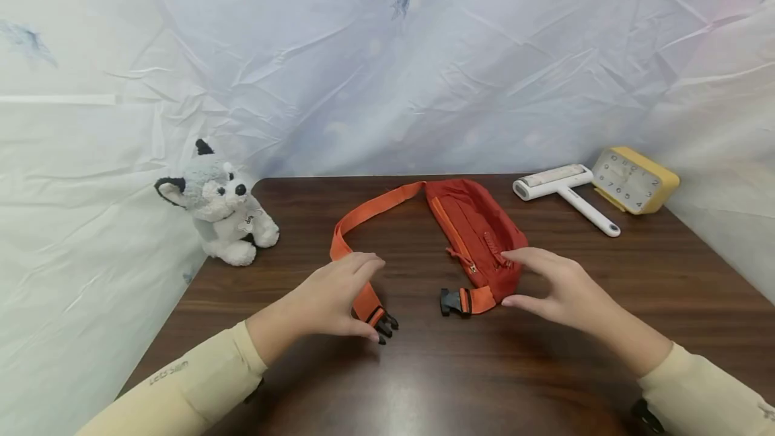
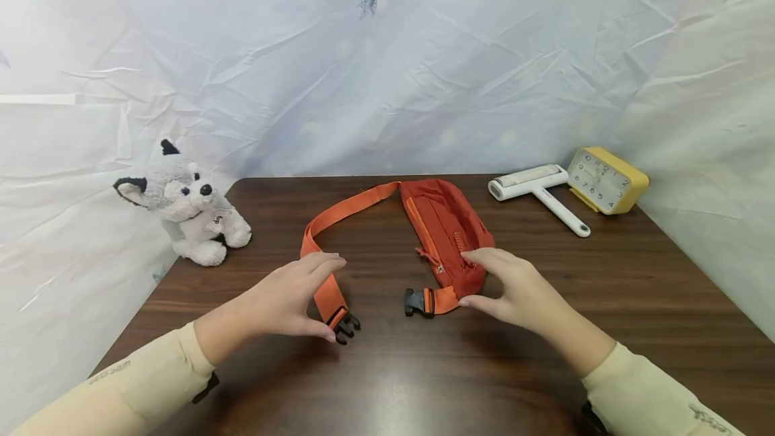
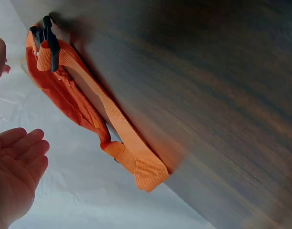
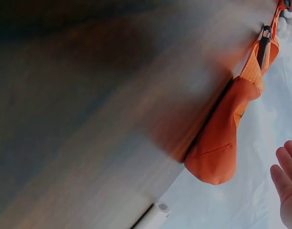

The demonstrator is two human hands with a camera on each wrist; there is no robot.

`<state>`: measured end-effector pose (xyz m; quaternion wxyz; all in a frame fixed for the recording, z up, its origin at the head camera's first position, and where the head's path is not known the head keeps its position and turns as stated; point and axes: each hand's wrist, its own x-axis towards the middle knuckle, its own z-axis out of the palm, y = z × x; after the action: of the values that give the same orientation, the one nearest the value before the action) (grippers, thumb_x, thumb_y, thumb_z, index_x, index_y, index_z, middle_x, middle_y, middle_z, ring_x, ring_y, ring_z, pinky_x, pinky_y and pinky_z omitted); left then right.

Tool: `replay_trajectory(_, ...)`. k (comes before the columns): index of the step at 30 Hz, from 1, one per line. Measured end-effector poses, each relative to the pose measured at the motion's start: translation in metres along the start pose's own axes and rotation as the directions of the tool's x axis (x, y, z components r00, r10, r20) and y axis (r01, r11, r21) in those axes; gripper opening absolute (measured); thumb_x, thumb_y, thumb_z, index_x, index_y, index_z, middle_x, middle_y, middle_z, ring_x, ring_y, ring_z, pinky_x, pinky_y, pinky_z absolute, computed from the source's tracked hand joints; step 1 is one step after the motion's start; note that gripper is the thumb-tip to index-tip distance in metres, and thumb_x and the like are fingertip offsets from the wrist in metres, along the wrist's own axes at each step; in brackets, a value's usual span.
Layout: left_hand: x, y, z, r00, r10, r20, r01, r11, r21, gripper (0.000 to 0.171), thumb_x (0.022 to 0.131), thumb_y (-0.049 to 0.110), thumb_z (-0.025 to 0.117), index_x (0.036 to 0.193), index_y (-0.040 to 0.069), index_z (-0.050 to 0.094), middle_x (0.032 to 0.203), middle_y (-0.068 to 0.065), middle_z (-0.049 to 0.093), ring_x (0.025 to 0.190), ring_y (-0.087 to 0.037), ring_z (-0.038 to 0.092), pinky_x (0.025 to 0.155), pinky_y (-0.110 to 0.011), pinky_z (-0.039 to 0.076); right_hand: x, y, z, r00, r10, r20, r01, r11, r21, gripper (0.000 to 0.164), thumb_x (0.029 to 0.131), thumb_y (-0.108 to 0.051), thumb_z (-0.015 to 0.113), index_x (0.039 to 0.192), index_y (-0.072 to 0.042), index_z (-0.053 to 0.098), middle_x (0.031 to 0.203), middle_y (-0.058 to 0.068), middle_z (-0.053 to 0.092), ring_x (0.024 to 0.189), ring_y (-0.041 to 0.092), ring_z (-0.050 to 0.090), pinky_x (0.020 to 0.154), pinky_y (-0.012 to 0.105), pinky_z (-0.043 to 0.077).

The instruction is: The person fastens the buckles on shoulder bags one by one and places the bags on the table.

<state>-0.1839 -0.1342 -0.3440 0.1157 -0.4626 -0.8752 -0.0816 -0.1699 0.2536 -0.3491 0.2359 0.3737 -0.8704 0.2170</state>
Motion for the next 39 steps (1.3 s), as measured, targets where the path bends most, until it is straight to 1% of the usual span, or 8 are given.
replay_trajectory(9, 0.003, -0.001, 0.001, 0.999, 0.033, -0.010, -0.033, 0.999, -0.035, 0.094, 0.062, 0.063, 0.077, 0.129, 0.004, 0.047, 0.126, -0.003, 0.049, 0.113, -0.017, 0.048, 0.090, -0.032, 0.044, 0.006, 0.000, 0.010, 0.998, -0.051, -0.029, 0.052, 0.999, 0.016, 0.064, 0.061, -0.031, 0.088, 0.116, -0.011, 0.062, 0.112, 0.000, 0.062, 0.102, 0.014, 0.057, 0.091, 0.013, 0.036)
replay_trajectory(12, 0.005, -0.002, 0.002, 0.999, 0.047, 0.018, -0.046, 0.998, -0.036, 0.089, 0.064, 0.059, 0.078, 0.128, 0.005, 0.049, 0.124, -0.003, 0.050, 0.112, -0.016, 0.048, 0.090, -0.032, 0.044, 0.009, 0.000, 0.012, 0.999, -0.049, -0.018, 0.050, 0.998, 0.025, 0.065, 0.061, -0.033, 0.088, 0.116, -0.010, 0.062, 0.111, 0.000, 0.062, 0.100, 0.014, 0.058, 0.090, 0.013, 0.036)
replay_trajectory(15, 0.006, -0.003, 0.004, 0.996, 0.064, 0.057, -0.062, 0.997, -0.038, 0.084, 0.066, 0.055, 0.079, 0.127, 0.006, 0.050, 0.124, -0.003, 0.051, 0.112, -0.017, 0.048, 0.089, -0.032, 0.044, 0.010, -0.001, 0.014, 1.000, -0.023, 0.018, 0.023, 0.999, 0.027, 0.065, 0.063, -0.035, 0.087, 0.117, -0.009, 0.062, 0.111, 0.001, 0.062, 0.099, 0.014, 0.057, 0.087, 0.016, 0.040)
replay_trajectory(19, 0.006, -0.003, 0.006, 0.991, 0.074, 0.107, -0.069, 0.996, -0.050, 0.079, 0.068, 0.051, 0.079, 0.127, 0.006, 0.051, 0.124, -0.003, 0.051, 0.113, -0.017, 0.048, 0.091, -0.032, 0.043, 0.010, -0.001, 0.017, 0.997, 0.008, 0.074, -0.010, 1.000, 0.023, 0.065, 0.064, -0.037, 0.086, 0.118, -0.010, 0.061, 0.112, 0.001, 0.061, 0.101, 0.013, 0.057, 0.081, 0.031, 0.048)
replay_trajectory(23, 0.007, -0.002, 0.008, 0.988, 0.075, 0.133, -0.068, 0.996, -0.059, 0.076, 0.070, 0.048, 0.079, 0.127, 0.006, 0.051, 0.124, -0.003, 0.050, 0.113, -0.017, 0.048, 0.091, -0.032, 0.043, 0.011, -0.003, 0.020, 0.993, 0.021, 0.115, -0.024, 0.999, 0.024, 0.066, 0.065, -0.039, 0.085, 0.118, -0.008, 0.060, 0.113, 0.001, 0.061, 0.103, 0.015, 0.056, 0.081, 0.040, 0.049)
replay_trajectory(28, 0.008, -0.004, 0.009, 0.983, 0.065, 0.169, -0.050, 0.995, -0.089, 0.074, 0.072, 0.043, 0.080, 0.129, 0.006, 0.050, 0.126, -0.002, 0.049, 0.115, -0.017, 0.047, 0.091, -0.032, 0.043, 0.015, -0.007, 0.020, 0.987, 0.036, 0.157, -0.040, 0.999, 0.022, 0.069, 0.066, -0.043, 0.083, 0.118, -0.004, 0.060, 0.115, 0.006, 0.060, 0.108, 0.023, 0.055, 0.085, 0.044, 0.047)
replay_trajectory(32, 0.008, -0.005, 0.009, 0.978, 0.064, 0.198, -0.038, 0.990, -0.133, 0.071, 0.074, 0.037, 0.080, 0.128, 0.005, 0.049, 0.125, -0.003, 0.048, 0.115, -0.017, 0.046, 0.092, -0.031, 0.043, 0.019, -0.010, 0.020, 0.978, 0.064, 0.198, -0.068, 0.998, 0.012, 0.070, 0.068, -0.045, 0.082, 0.120, -0.004, 0.060, 0.117, 0.007, 0.059, 0.112, 0.027, 0.053, 0.088, 0.047, 0.045)
replay_trajectory(39, 0.009, -0.006, 0.009, 0.970, 0.055, 0.238, -0.011, 0.983, -0.184, 0.066, 0.075, 0.036, 0.080, 0.125, 0.004, 0.050, 0.123, -0.004, 0.049, 0.112, -0.016, 0.047, 0.091, -0.029, 0.043, 0.023, -0.012, 0.021, 0.957, 0.100, 0.273, -0.106, 0.994, 0.006, 0.065, 0.068, -0.040, 0.083, 0.118, -0.005, 0.062, 0.112, 0.005, 0.061, 0.104, 0.018, 0.057, 0.082, 0.040, 0.049)
